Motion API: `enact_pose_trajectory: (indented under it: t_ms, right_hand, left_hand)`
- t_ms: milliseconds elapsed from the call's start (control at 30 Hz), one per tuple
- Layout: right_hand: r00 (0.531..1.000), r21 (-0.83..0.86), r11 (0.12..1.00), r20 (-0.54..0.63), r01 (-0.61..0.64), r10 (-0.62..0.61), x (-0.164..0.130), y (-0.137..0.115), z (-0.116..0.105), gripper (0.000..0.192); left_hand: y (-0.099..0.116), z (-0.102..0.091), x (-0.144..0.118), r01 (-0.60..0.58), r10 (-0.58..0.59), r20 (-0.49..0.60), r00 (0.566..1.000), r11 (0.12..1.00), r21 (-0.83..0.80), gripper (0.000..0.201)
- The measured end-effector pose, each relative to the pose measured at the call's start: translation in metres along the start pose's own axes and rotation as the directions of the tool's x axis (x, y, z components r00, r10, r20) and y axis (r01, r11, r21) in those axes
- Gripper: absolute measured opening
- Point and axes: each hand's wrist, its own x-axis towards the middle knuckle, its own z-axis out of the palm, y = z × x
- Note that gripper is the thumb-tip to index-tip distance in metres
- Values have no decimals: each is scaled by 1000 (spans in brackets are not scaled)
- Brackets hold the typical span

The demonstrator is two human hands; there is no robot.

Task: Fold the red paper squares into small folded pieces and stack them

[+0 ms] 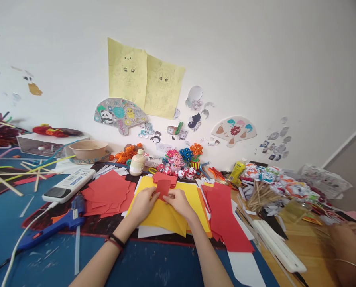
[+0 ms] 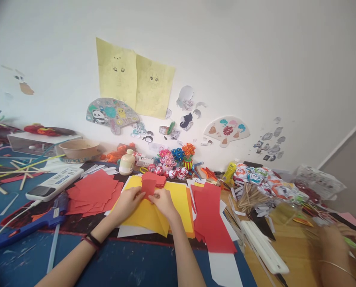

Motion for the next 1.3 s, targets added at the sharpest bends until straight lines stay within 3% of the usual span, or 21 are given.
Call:
enact_pose_trajectory:
  t_ms: [133, 300, 400, 467, 567, 633, 667, 733, 800, 933, 1067, 1167, 1233, 1300]
  right_hand:
    - [1000, -35, 999, -16, 17, -18, 1, 7, -1, 36]
    - [991, 237, 971, -117, -37, 66, 3, 0, -4, 31]
    - [990, 388, 916, -52, -103, 133, 4, -9, 2, 32]
    - [992, 425, 899, -22, -107, 128, 6, -13, 6, 34]
    - [991, 420, 904, -69, -79, 118, 11, -15, 6, 38]
    - [984, 403, 912, -116, -77, 134, 17, -13, -2, 38]
    - [979, 381, 920, -137, -88, 150, 21, -12, -7, 39]
    - [966, 283, 949, -171, -141, 194, 30, -11, -18, 38]
    - [957, 160, 968, -186, -194, 223, 39, -9, -28, 38]
    - [940, 5, 966, -232, -258, 252, 50, -6, -40, 33]
    - [904, -146, 940, -352, -309, 243, 47, -7, -41, 21]
    - [863, -431, 819, -484, -379, 144, 34, -12, -34, 22]
    - [878, -539, 760, -472, -362, 84, 23, -16, -27, 26]
    - [908, -556, 782, -417, -282, 31, 15, -19, -19, 27]
  left_hand:
    - [2, -5, 1, 10, -11, -21, 1000, 998, -68, 30]
    - [8, -13, 4, 122, -148, -57, 987, 937, -328, 38]
    - [10, -13, 5, 164, -209, -33, 977, 847, -505, 38]
    - [10, -12, 5, 197, -238, -6, 971, 819, -539, 39]
    - [5, -15, 6, 201, -212, 13, 977, 904, -377, 33]
    - [-1, -22, 7, 164, -167, -47, 985, 984, -72, 30]
    - [-5, -27, 6, 143, -134, -88, 987, 984, 110, 32]
    - [-13, -38, 6, 122, -69, -144, 987, 905, 407, 32]
    - [-21, -48, 4, 136, -53, -161, 986, 813, 566, 30]
    - [-33, -59, -2, 222, -166, -148, 975, 702, 677, 28]
    - [-37, -63, -5, 278, -305, -94, 948, 649, 708, 34]
    - [-34, -67, -4, 241, -343, 3, 939, 668, 704, 26]
    - [-31, -69, -3, 227, -346, 36, 937, 686, 692, 27]
    - [-29, -70, -3, 250, -359, 24, 933, 694, 675, 32]
